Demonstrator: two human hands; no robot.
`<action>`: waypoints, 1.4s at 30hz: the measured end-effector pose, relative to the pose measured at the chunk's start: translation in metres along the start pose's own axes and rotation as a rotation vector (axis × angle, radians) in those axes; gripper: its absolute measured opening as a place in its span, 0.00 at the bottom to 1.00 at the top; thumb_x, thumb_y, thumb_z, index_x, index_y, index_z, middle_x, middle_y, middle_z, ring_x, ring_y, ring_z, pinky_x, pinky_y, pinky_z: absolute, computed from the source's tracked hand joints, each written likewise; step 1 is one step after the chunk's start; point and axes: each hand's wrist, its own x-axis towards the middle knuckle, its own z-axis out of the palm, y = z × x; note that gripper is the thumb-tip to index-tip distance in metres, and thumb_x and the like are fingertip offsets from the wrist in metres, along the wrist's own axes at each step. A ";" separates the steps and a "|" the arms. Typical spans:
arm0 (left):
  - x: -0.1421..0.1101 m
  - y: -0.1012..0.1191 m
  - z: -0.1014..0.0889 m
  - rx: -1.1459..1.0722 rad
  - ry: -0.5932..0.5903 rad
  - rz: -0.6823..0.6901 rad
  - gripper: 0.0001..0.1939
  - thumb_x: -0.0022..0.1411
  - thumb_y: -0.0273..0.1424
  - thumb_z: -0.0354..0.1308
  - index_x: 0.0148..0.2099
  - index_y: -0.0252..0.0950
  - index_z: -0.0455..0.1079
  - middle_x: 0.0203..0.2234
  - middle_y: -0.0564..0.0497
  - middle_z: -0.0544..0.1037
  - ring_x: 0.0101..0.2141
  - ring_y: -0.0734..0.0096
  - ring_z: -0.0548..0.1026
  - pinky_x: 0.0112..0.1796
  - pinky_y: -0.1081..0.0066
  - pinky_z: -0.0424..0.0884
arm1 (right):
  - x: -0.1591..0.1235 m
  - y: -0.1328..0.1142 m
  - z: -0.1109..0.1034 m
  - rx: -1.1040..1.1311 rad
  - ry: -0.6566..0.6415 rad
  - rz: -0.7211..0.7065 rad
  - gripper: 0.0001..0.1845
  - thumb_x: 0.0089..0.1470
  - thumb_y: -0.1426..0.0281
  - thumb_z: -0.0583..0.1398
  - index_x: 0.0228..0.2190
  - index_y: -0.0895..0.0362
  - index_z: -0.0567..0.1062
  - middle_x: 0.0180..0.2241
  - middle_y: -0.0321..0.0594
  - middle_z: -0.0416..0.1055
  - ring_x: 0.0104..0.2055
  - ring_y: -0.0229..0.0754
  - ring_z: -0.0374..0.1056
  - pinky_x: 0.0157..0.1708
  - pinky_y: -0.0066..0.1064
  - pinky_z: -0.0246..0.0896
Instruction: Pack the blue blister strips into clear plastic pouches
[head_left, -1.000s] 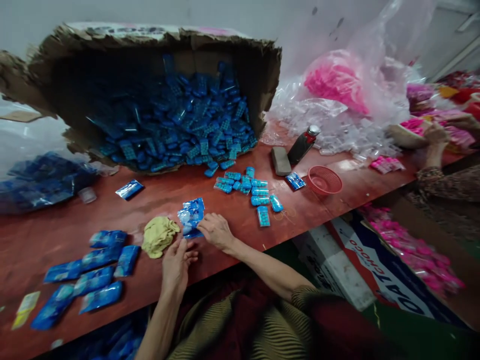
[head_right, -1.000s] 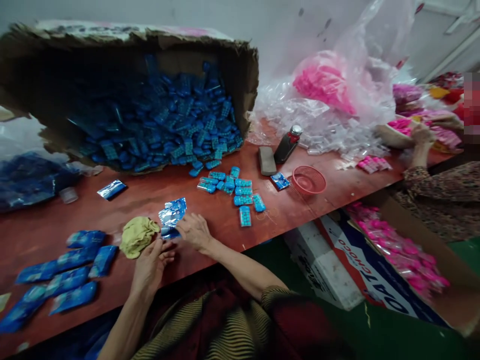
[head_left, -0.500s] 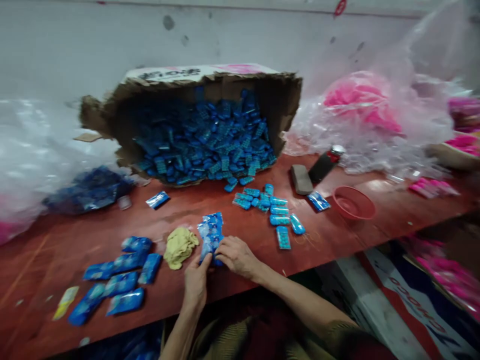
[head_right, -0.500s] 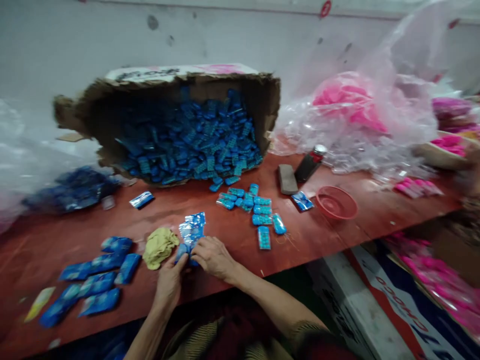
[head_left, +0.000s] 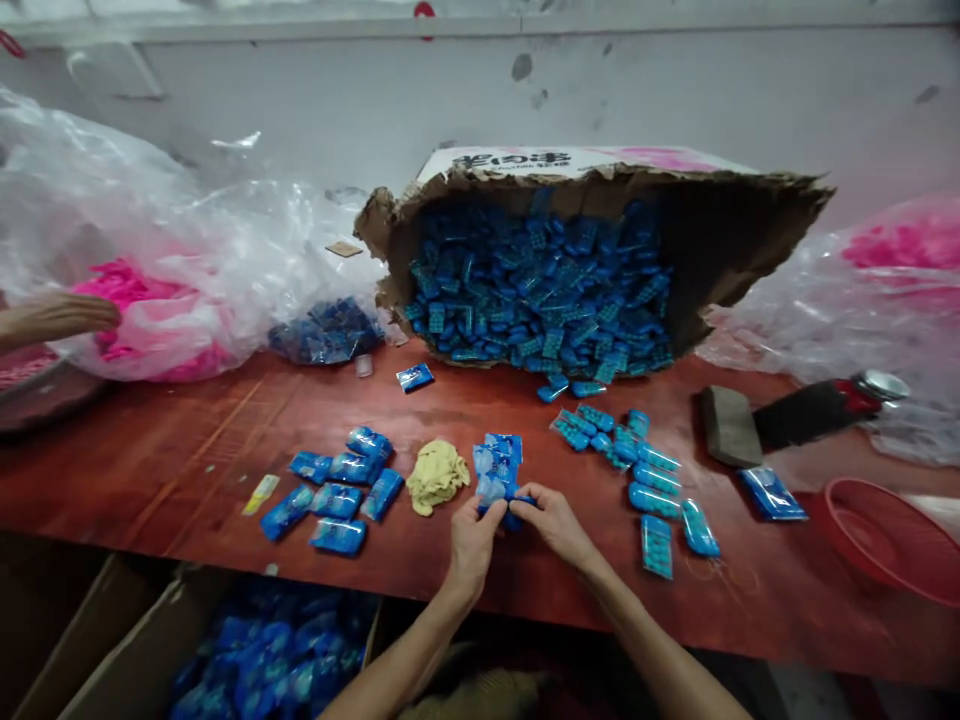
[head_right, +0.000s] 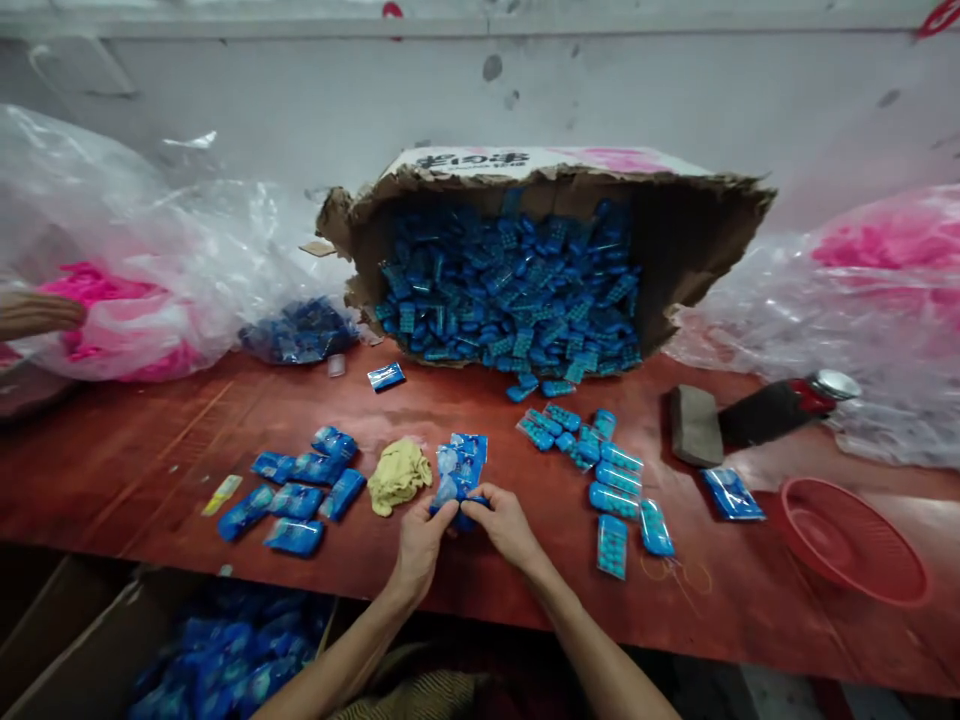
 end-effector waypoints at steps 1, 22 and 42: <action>0.001 0.000 -0.002 0.002 0.005 0.002 0.13 0.45 0.36 0.63 0.27 0.29 0.74 0.18 0.52 0.73 0.20 0.78 0.66 0.23 0.76 0.63 | 0.001 -0.001 0.002 0.037 0.019 0.019 0.12 0.43 0.62 0.61 0.23 0.59 0.70 0.21 0.31 0.66 0.24 0.34 0.60 0.29 0.26 0.56; -0.012 0.007 -0.001 -0.185 -0.239 -0.321 0.22 0.34 0.31 0.71 0.35 0.31 0.73 0.27 0.51 0.77 0.22 0.76 0.72 0.20 0.77 0.69 | -0.027 0.001 0.007 -0.272 0.155 -0.133 0.13 0.57 0.65 0.55 0.25 0.59 0.71 0.23 0.31 0.66 0.27 0.32 0.61 0.28 0.22 0.53; -0.009 -0.007 -0.004 -0.099 -0.164 -0.417 0.08 0.47 0.22 0.61 0.32 0.33 0.69 0.21 0.54 0.76 0.18 0.75 0.72 0.19 0.77 0.70 | -0.025 0.028 -0.091 -0.946 0.795 -0.106 0.23 0.59 0.59 0.53 0.52 0.57 0.67 0.57 0.49 0.59 0.62 0.54 0.47 0.59 0.52 0.40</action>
